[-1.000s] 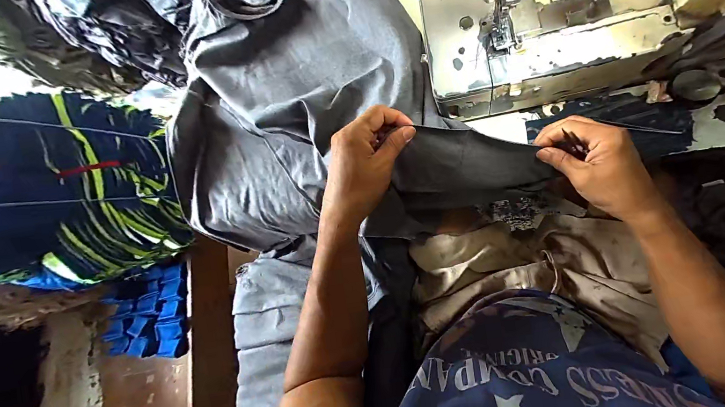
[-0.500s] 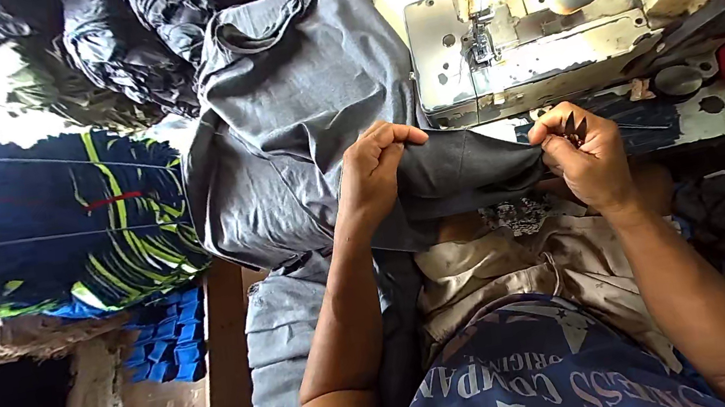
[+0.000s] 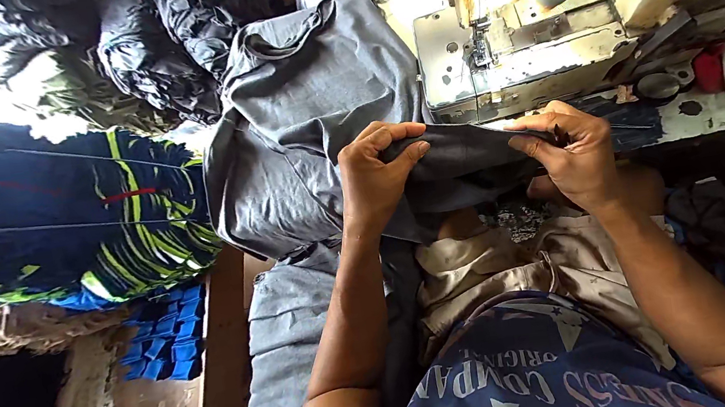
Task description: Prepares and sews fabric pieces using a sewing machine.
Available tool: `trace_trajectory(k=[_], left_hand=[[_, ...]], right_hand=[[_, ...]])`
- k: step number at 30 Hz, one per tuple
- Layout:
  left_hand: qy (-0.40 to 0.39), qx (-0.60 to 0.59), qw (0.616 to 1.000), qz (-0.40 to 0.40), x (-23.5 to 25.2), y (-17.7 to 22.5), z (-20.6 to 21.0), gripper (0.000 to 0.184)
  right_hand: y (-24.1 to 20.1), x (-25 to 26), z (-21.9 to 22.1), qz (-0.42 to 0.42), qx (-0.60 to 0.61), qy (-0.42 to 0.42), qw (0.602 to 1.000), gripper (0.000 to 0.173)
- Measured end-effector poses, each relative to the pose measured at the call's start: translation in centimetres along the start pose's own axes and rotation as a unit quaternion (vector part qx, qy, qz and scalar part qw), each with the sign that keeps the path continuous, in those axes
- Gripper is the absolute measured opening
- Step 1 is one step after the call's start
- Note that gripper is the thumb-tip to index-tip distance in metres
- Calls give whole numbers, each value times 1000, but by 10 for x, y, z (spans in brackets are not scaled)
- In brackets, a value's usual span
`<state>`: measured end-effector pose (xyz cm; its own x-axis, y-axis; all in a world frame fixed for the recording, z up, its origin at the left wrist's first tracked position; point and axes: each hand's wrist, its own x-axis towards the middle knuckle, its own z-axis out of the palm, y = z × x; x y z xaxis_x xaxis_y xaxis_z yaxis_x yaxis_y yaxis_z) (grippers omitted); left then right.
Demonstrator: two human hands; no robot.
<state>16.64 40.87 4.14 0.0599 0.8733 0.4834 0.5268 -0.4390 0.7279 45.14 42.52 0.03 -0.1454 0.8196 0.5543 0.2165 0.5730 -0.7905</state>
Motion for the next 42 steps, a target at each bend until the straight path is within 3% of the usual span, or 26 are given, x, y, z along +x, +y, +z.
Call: trace_trajectory(k=[3, 5, 7, 12, 19, 23, 26, 34, 37, 42], left_hand=[[-1, 15, 1000, -5, -4, 7, -2, 21], [3, 17, 1000, -8, -6, 8, -1, 21], [4, 15, 1000, -8, -8, 9, -1, 21], [-1, -6, 1000, 15, -6, 12, 5, 23], [-8, 6, 1000, 8, 5, 0, 11, 26], [-6, 5, 1000, 13, 9, -3, 10, 23], [-2, 32, 999, 17, 9, -5, 9, 19], [32, 115, 992, 40, 10, -5, 19, 10], [45, 61, 996, 38, 19, 0, 39, 9], [57, -16, 998, -8, 48, 14, 61, 13]], right_hand=[[-8, -5, -5, 5, 33, 4, 999, 30], [-14, -7, -7, 27, 52, 1, 998, 22], [-14, -8, -10, 58, 4, -23, 998, 9], [-7, 1, -17, 104, -50, -55, 992, 8], [0, 3, -10, 83, 41, -16, 996, 15], [3, 8, -5, 17, 19, -22, 999, 25], [9, 8, -2, -6, 2, 1, 1000, 23], [19, 3, 1, 54, 14, 12, 998, 15], [24, -1, -2, 81, -4, -11, 997, 9], [26, 4, 4, 86, -6, -85, 993, 13]])
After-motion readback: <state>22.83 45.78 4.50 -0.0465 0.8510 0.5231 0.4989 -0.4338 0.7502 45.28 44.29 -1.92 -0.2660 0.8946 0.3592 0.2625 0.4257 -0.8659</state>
